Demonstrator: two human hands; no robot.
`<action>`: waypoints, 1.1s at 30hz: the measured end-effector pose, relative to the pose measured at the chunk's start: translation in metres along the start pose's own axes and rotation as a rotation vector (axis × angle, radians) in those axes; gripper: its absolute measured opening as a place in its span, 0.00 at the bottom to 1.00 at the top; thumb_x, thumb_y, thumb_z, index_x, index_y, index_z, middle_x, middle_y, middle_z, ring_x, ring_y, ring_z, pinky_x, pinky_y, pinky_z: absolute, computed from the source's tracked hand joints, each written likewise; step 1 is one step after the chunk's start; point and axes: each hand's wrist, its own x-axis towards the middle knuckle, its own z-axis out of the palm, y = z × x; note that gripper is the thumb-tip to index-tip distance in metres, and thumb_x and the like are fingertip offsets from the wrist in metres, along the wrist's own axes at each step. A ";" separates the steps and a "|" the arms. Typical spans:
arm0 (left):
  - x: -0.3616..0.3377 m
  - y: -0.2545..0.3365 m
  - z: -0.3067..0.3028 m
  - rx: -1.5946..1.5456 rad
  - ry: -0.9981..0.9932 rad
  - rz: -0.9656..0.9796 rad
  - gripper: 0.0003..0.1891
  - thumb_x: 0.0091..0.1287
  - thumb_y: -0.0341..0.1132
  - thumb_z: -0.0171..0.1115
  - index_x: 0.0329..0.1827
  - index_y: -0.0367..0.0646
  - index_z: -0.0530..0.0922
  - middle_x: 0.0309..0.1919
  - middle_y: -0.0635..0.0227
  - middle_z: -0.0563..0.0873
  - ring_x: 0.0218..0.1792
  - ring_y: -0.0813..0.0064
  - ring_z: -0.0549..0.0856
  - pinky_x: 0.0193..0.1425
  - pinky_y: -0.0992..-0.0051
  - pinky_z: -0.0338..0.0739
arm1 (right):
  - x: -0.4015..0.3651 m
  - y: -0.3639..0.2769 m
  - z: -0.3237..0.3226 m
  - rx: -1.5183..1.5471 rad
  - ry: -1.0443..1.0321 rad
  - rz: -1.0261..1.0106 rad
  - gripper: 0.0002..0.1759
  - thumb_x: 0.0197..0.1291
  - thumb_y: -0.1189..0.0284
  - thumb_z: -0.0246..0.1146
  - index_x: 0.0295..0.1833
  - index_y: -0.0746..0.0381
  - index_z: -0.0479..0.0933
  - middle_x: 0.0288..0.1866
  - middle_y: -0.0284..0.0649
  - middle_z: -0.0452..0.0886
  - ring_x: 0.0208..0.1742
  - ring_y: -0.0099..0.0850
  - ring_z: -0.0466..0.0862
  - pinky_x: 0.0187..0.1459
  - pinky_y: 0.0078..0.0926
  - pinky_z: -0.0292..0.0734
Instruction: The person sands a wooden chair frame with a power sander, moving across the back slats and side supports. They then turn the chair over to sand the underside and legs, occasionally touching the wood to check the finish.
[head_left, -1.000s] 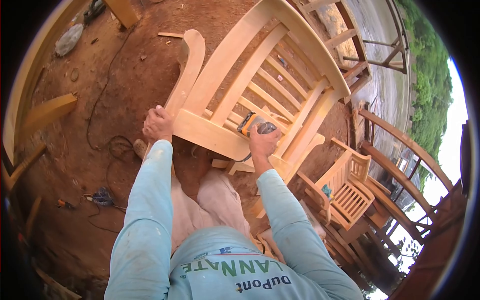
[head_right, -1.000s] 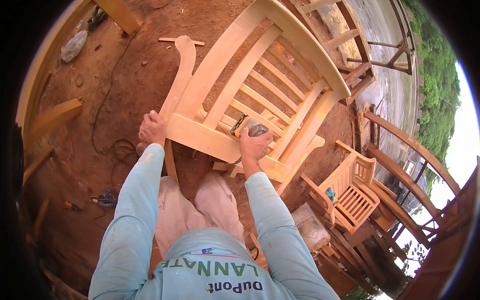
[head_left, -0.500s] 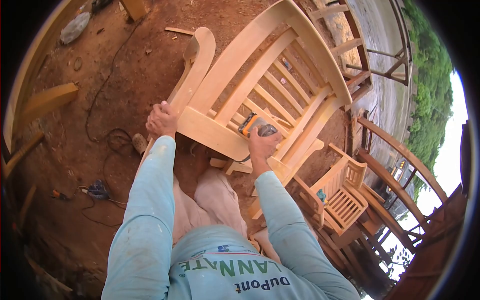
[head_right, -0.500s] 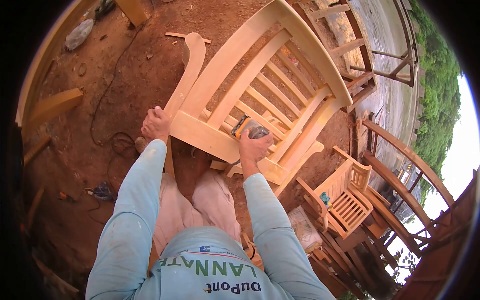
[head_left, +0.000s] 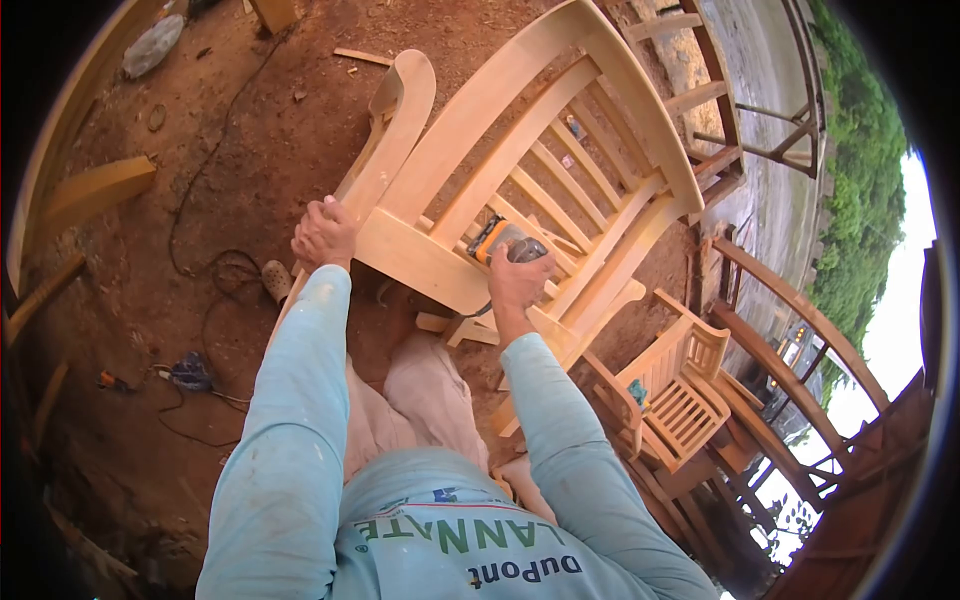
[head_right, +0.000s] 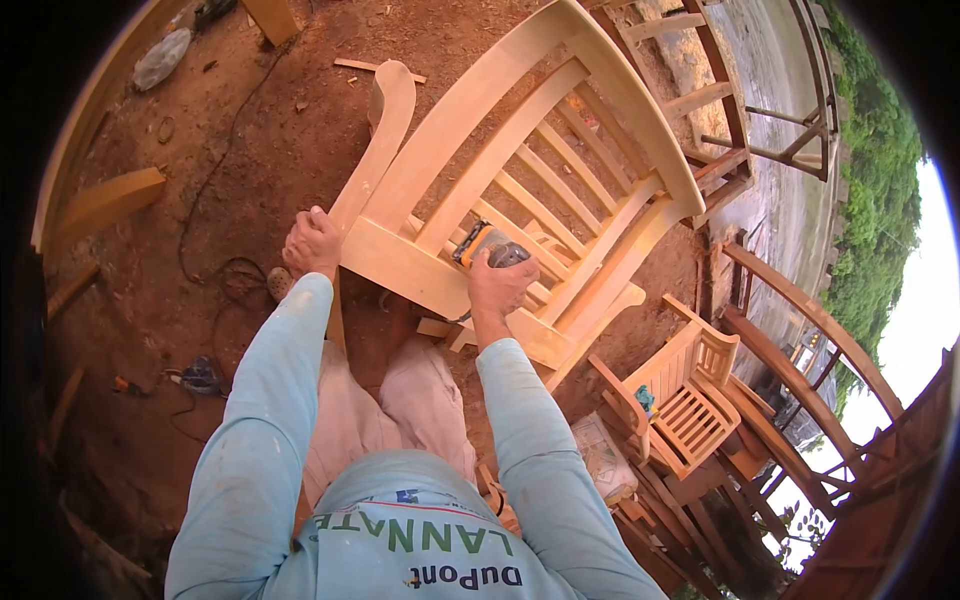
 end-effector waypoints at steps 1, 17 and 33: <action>0.000 0.000 -0.001 0.003 -0.004 0.001 0.24 0.78 0.55 0.50 0.49 0.46 0.87 0.47 0.55 0.93 0.52 0.47 0.89 0.59 0.47 0.79 | 0.005 0.004 -0.003 -0.012 -0.006 0.036 0.53 0.56 0.53 0.76 0.77 0.70 0.58 0.74 0.59 0.67 0.71 0.59 0.77 0.68 0.57 0.76; -0.002 0.002 -0.004 -0.014 0.031 0.014 0.24 0.78 0.55 0.51 0.47 0.46 0.87 0.46 0.55 0.93 0.51 0.47 0.89 0.59 0.47 0.78 | -0.003 -0.018 -0.002 0.026 0.004 0.028 0.53 0.56 0.52 0.77 0.76 0.71 0.59 0.73 0.60 0.69 0.70 0.59 0.78 0.69 0.56 0.76; -0.002 0.002 -0.005 -0.009 0.016 0.022 0.23 0.79 0.54 0.50 0.47 0.45 0.86 0.44 0.54 0.93 0.51 0.47 0.89 0.59 0.47 0.78 | -0.006 -0.024 0.007 -0.003 0.040 -0.079 0.53 0.57 0.52 0.76 0.77 0.70 0.57 0.73 0.62 0.67 0.68 0.62 0.79 0.67 0.58 0.76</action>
